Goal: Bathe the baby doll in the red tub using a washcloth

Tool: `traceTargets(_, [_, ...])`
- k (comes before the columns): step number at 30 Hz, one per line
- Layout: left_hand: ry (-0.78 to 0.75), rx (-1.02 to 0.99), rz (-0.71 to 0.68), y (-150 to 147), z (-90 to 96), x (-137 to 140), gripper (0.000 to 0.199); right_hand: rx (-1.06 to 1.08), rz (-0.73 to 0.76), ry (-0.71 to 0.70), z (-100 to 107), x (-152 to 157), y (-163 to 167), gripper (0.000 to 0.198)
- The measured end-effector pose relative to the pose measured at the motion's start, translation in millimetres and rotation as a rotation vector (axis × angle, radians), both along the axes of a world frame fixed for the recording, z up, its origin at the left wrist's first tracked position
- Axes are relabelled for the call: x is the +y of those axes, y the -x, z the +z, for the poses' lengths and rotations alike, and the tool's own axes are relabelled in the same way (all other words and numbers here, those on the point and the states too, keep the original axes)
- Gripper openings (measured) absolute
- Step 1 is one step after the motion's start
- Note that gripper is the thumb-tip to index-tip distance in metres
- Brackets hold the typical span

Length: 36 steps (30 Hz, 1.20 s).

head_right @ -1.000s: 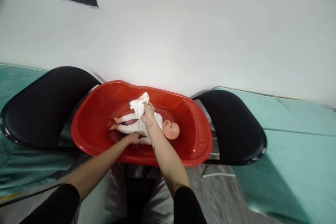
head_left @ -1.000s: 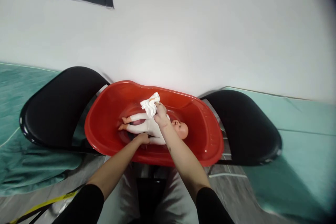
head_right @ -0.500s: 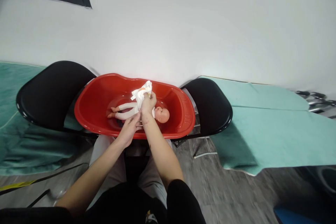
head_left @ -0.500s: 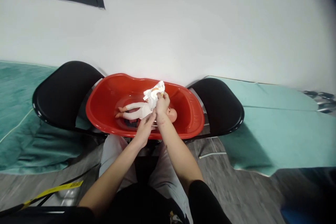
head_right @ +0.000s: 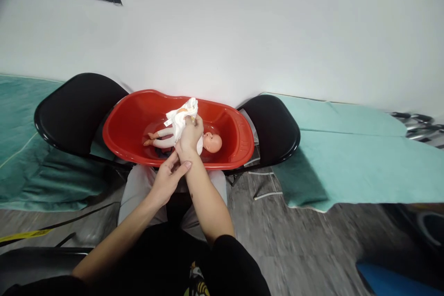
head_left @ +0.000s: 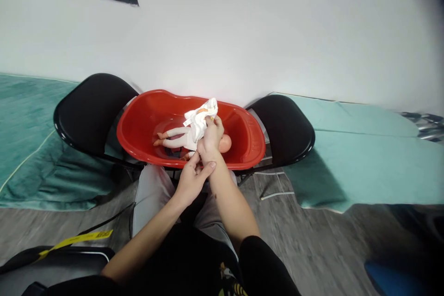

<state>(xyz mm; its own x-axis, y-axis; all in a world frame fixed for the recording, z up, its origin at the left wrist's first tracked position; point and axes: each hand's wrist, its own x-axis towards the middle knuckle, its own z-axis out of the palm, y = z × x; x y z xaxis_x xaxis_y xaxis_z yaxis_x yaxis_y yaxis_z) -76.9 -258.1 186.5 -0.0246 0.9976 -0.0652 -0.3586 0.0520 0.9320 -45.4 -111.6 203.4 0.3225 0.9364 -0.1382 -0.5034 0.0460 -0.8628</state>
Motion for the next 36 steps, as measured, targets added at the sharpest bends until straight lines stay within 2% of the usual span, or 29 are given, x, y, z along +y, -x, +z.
traceTargets(5, [-0.061,0.067,-0.013,1,21.0,-18,0.075,0.003,0.068,-0.063,14,-14,-5,0.032])
traceTargets(9, [-0.088,0.107,-0.028,3,35.7,-32,0.073,0.036,0.099,-0.111,33,-30,-7,0.033])
traceTargets(17, [-0.113,0.183,-0.044,6,50.5,-50,0.07,0.172,0.062,-0.111,67,-59,-6,0.026])
traceTargets(24, [-0.151,0.2,-0.045,6,55.7,-55,0.062,0.199,0.079,-0.104,72,-66,-10,0.022])
traceTargets(36, [-0.14,0.182,-0.022,7,59.8,-54,0.061,0.211,0.113,-0.115,74,-68,-13,0.014])
